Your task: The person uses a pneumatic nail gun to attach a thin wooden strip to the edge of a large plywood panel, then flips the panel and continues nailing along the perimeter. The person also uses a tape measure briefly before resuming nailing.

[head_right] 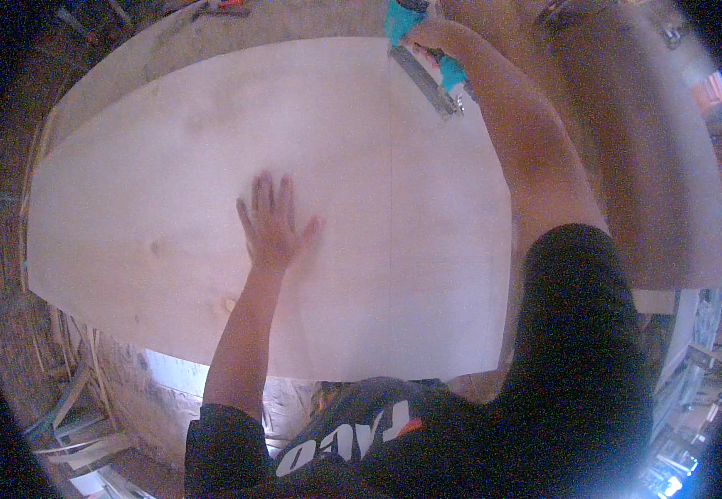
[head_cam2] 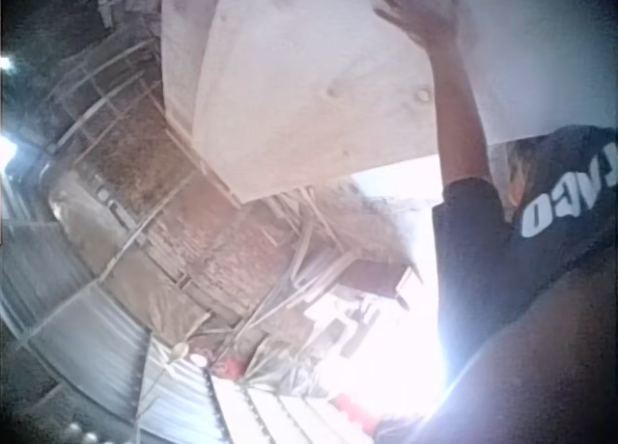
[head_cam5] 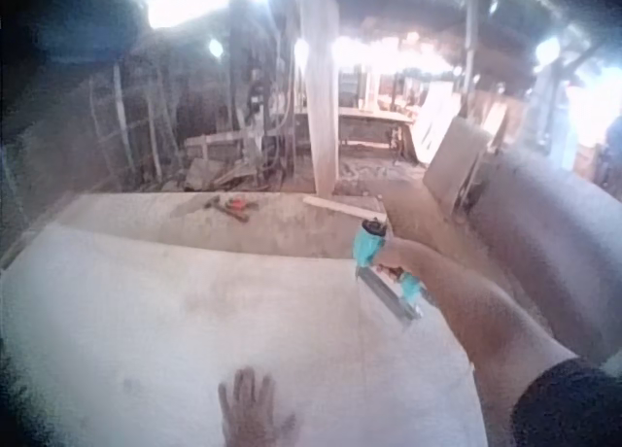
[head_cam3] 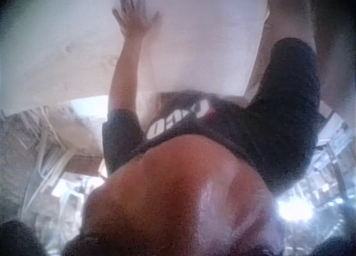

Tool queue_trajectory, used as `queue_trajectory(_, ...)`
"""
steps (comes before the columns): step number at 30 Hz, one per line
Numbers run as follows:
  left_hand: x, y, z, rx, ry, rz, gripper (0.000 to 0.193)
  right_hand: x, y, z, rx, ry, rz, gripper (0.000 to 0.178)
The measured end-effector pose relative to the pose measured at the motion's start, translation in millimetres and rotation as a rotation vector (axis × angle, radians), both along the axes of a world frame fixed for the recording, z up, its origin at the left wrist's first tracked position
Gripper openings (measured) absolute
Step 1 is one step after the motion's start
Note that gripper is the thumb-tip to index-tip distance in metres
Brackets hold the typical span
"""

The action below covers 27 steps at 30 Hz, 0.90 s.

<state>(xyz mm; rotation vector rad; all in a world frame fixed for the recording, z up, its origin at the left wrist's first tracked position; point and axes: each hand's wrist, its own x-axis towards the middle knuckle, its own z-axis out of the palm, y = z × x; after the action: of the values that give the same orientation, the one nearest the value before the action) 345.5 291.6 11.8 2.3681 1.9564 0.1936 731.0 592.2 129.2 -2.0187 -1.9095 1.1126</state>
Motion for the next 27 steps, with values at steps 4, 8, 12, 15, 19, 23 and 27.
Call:
queue_trajectory(4, -8, -3, -4, 0.01, -0.026, 0.015, 0.099, -27, -11, 10, -0.037, -0.03, -0.063, 0.041)
queue_trajectory(8, -2, 3, 1, 0.018, -0.049, 0.01, 0.098, -12, -12, 10, -0.024, 0.065, -0.079, 0.042)
queue_trajectory(12, -1, 4, 8, -0.037, -0.048, 0.005, 0.099, -9, -8, 6, -0.016, -0.015, -0.151, 0.043)
queue_trajectory(15, -5, 8, 8, -0.046, -0.035, 0.02, 0.099, -32, -16, 21, -0.058, -0.03, -0.144, 0.044)
queue_trajectory(19, -5, 19, 3, -0.045, -0.015, 0.018, 0.1, -30, -11, 21, -0.095, -0.021, -0.102, 0.045)
queue_trajectory(23, -2, 26, 7, -0.067, 0.03, 0.036, 0.1, -8, 8, -4, -0.022, -0.084, -0.11, 0.045)
queue_trajectory(27, -1, 27, 10, -0.064, -0.021, 0.029, 0.099, -1, 11, -13, -0.047, -0.065, -0.137, 0.044)
